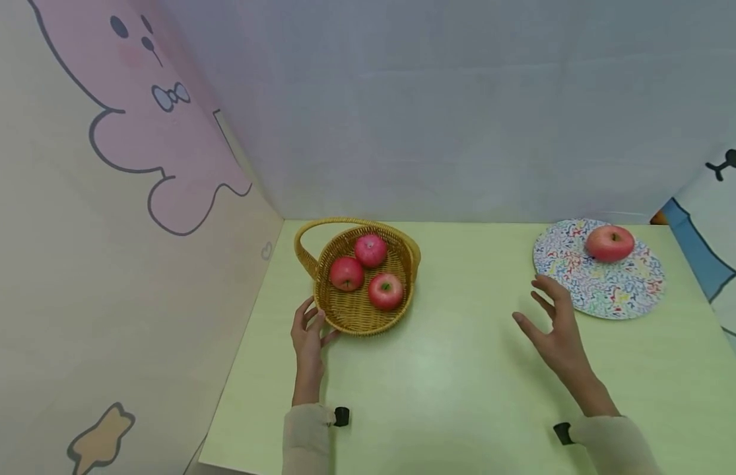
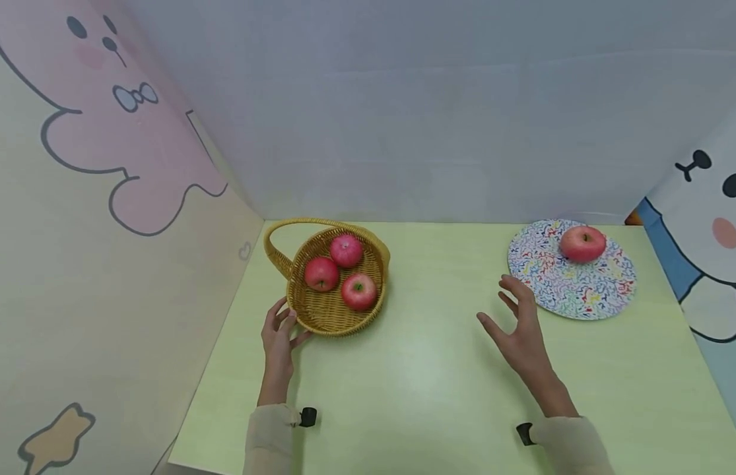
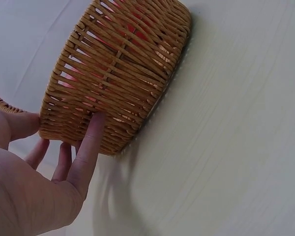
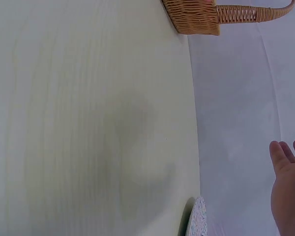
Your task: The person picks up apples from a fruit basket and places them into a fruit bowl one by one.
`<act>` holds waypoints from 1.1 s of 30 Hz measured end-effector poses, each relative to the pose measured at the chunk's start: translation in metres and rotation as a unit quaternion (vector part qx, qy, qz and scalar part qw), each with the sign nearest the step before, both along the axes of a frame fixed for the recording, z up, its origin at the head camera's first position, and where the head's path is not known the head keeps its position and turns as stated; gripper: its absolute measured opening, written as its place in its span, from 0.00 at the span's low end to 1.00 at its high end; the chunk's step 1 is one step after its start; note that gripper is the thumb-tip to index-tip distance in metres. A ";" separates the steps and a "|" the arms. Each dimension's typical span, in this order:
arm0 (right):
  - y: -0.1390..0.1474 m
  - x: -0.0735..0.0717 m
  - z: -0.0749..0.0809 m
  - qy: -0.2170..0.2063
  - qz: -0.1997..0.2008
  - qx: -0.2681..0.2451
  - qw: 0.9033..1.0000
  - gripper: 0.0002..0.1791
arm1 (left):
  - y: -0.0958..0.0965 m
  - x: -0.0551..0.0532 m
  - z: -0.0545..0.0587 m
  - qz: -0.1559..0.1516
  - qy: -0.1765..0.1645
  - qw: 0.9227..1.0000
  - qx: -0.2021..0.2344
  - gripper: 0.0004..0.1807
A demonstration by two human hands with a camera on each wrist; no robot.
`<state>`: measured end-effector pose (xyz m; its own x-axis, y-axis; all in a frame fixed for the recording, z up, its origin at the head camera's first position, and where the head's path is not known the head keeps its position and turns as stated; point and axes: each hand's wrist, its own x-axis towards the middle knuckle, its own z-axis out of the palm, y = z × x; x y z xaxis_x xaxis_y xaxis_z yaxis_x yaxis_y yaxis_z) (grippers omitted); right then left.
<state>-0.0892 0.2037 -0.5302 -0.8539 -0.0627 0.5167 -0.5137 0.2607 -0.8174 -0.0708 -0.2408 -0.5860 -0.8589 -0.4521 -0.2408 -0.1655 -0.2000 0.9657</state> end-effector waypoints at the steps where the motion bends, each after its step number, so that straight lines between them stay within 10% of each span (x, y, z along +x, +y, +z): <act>1: -0.003 0.002 0.001 -0.002 0.004 -0.005 1.000 0.48 | 0.000 0.000 0.000 0.000 0.000 1.000 0.000 0.25; 12: -0.029 -0.002 -0.034 0.012 0.051 -0.034 0.998 0.52 | 0.000 -0.002 0.000 0.001 -0.007 1.000 0.004 0.25; 33: -0.104 -0.020 -0.028 0.060 0.160 0.054 0.984 0.51 | -0.001 0.001 0.000 -0.010 0.003 1.000 -0.006 0.25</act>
<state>-0.1092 0.0997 -0.5584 -0.7145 -0.3794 0.5878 -0.6749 0.1523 -0.7220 -0.0697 -0.2419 -0.5860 -0.8688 -0.4380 -0.2311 -0.1644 -0.1853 0.9688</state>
